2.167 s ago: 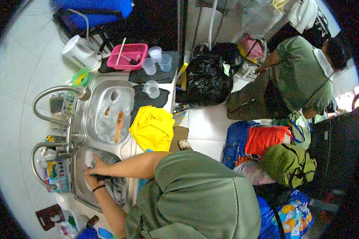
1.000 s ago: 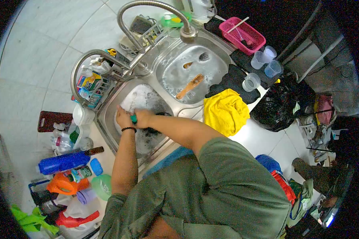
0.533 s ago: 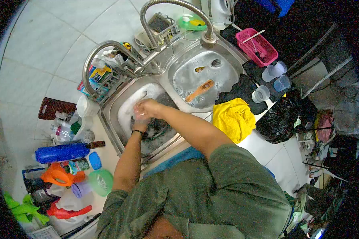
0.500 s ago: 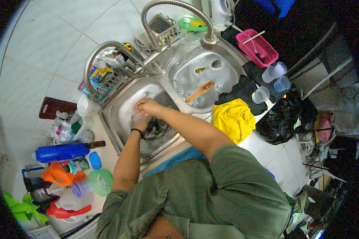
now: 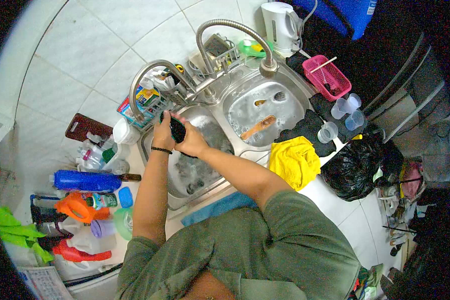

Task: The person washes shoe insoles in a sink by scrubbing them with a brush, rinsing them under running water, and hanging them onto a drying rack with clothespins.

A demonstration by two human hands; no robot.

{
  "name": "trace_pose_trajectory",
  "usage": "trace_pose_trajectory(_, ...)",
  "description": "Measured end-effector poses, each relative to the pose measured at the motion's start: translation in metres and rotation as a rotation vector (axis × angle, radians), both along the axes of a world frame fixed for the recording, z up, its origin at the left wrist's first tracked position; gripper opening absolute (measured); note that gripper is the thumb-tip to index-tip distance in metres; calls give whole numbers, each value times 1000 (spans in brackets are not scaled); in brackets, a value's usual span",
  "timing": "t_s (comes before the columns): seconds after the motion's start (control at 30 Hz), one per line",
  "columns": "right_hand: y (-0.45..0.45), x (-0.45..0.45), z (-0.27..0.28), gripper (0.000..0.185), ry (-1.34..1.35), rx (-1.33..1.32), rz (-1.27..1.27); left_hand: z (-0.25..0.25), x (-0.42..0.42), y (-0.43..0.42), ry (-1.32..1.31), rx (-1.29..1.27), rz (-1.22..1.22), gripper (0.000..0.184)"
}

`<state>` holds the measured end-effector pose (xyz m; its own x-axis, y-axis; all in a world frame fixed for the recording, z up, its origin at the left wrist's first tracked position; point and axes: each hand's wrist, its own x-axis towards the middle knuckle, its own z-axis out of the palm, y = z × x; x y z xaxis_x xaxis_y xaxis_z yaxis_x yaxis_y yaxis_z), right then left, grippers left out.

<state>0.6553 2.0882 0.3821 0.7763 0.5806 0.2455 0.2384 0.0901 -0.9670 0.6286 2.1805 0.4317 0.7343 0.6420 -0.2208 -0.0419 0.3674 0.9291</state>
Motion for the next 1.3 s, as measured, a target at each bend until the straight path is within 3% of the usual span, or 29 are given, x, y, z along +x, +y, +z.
trace_pose_trajectory(0.1,-14,-10,13,65,-128,-457,-163,-7,-1,9,-140,-56,45,33)
trace_pose_trajectory(0.13,-10,-9,4,57,-102,-473,-198,-14,-2,11,-139,-19,22,33)
trace_pose_trajectory(0.23,-7,17,-4,50,-168,-538,-106,-27,-17,12,-316,-348,302,26)
trace_pose_trajectory(0.27,-5,22,-5,47,-126,-447,-126,-33,-20,8,-300,-353,484,25)
trace_pose_trajectory(0.3,-3,24,-3,44,-82,-357,-146,-58,-25,14,-242,-383,471,25)
trace_pose_trajectory(0.37,1,19,2,40,50,-153,-138,-60,-28,-10,-63,-582,347,20)
trace_pose_trajectory(0.47,6,3,1,40,243,172,-44,-32,-26,-52,-179,-767,170,26)
trace_pose_trajectory(0.57,-2,7,-34,50,-45,115,76,-60,-27,-9,-188,-631,104,21)
trace_pose_trajectory(0.6,-19,12,-27,60,-254,70,149,-81,-25,11,-94,-601,90,23)
trace_pose_trajectory(0.67,-31,17,-38,63,-246,23,188,-76,-25,25,48,-388,37,24)
trace_pose_trajectory(0.7,-41,17,-24,64,297,95,435,-73,-23,28,120,-280,10,26)
trace_pose_trajectory(0.73,-52,16,-8,66,879,141,498,-24,-21,-4,150,-100,89,28)
trace_pose_trajectory(0.83,-49,43,-6,61,1390,252,973,-16,-14,-8,248,99,-32,23)
trace_pose_trajectory(0.87,-42,43,-6,50,1320,76,1033,-32,-11,2,252,153,-174,26)
trace_pose_trajectory(0.97,-31,31,-3,39,1083,-168,1120,-13,-9,-10,345,644,-425,26)
trace_pose_trajectory(1.0,-31,28,3,32,1077,-198,1050,-10,-12,-13,128,515,-449,23)
trace_pose_trajectory(1.1,-21,30,-3,28,881,-336,1026,-1,-20,-14,64,123,-336,20)
trace_pose_trajectory(1.2,-13,24,-13,28,745,-414,908,-11,-16,-12,164,184,-264,26)
trace_pose_trajectory(1.3,-8,8,-27,19,646,-506,586,-38,-9,2,286,199,-169,40)
